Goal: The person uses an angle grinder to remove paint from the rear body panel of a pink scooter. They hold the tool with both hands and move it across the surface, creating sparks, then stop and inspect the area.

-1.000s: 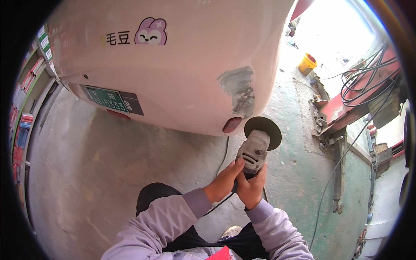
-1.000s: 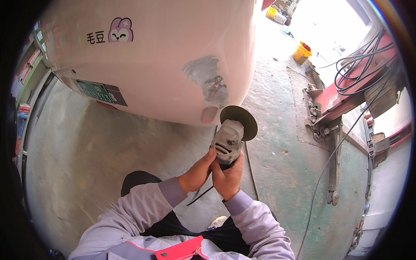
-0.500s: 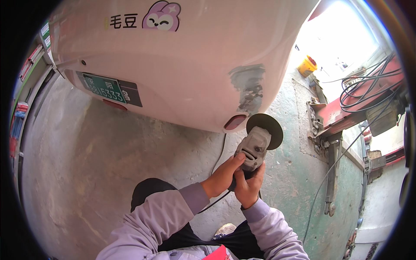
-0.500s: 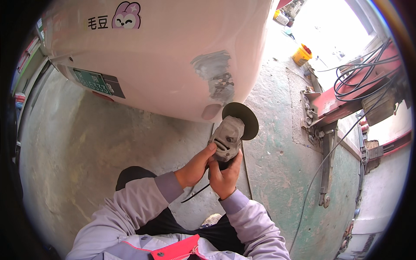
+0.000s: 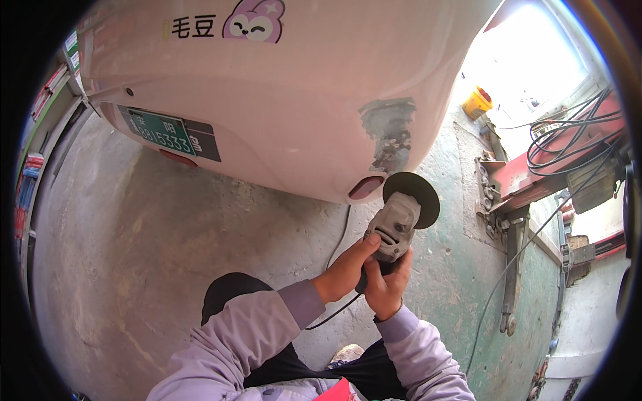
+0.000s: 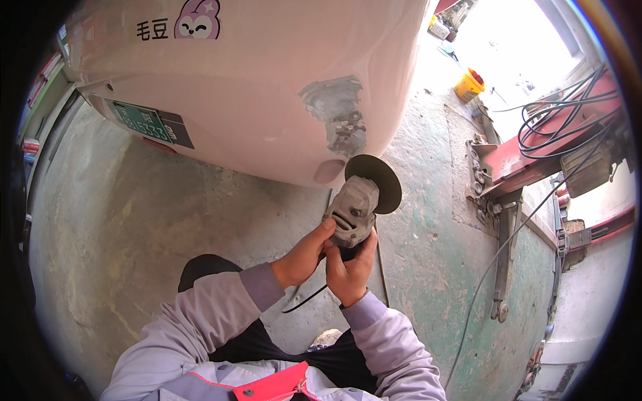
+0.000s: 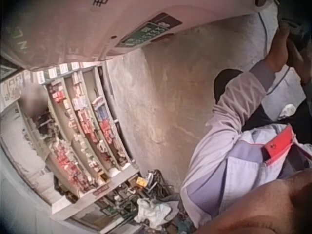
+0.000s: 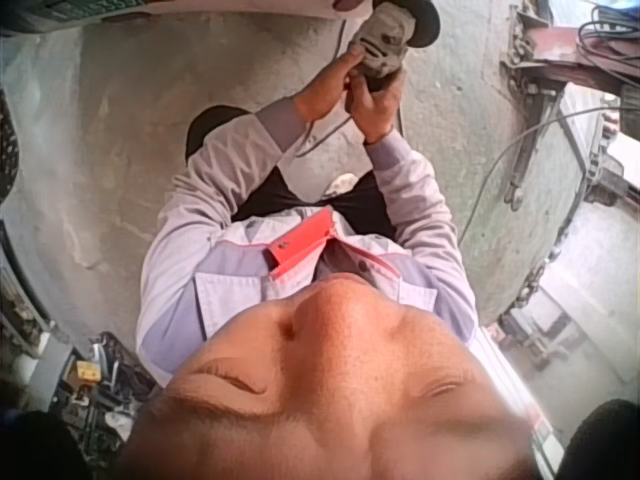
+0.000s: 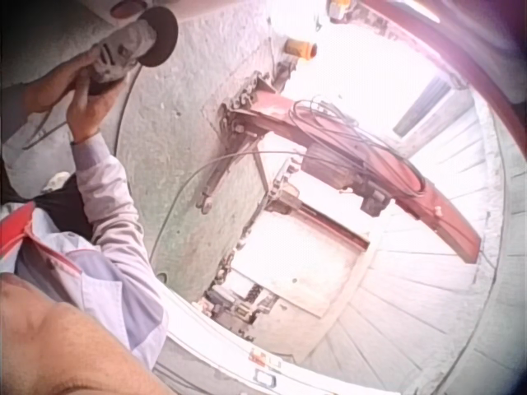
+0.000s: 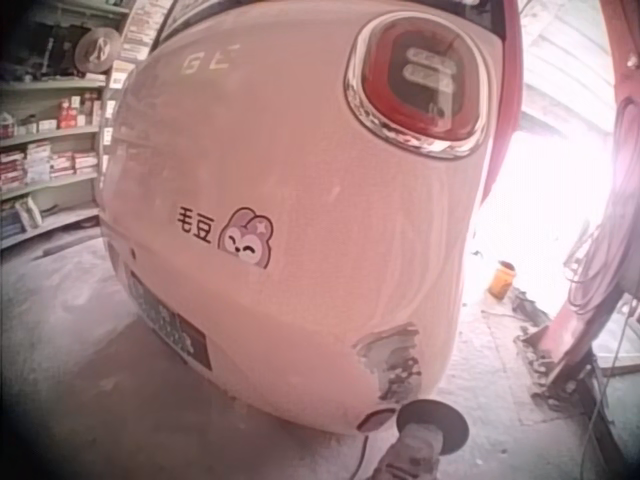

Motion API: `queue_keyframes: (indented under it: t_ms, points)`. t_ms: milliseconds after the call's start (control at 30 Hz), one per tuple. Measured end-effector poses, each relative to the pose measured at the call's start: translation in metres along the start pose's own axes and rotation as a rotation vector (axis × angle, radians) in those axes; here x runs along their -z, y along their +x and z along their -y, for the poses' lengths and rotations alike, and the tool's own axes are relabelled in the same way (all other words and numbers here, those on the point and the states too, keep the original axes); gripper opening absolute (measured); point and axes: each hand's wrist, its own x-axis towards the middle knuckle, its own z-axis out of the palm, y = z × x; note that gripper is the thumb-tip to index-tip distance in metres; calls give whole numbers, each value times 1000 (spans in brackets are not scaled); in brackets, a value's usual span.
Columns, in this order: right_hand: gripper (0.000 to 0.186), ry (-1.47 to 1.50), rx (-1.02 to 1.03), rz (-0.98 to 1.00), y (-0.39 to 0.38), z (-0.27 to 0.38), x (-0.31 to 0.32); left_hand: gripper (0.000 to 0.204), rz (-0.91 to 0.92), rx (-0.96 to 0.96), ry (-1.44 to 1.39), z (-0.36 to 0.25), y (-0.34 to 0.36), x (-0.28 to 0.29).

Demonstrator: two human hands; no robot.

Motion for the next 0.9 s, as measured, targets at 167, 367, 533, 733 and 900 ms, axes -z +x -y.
queue_keyframes:
  t_ms: [167,367,533,733,900]
  points:
    - [67,3,6,1,1,-1,1,57,-53,-7,-45,-1,-1,-5]
    - [66,-21,2,16,1,-2,3,60,-40,45,6,1,1,3]
    - [65,-35,5,0,1,-3,3,59,-12,24,-15,9,4,8]
    - [66,-72,28,4,1,-4,5,59,-14,17,-18,11,5,8]
    - [67,-66,16,-1,0,-3,4,59,-8,12,-19,10,5,8]
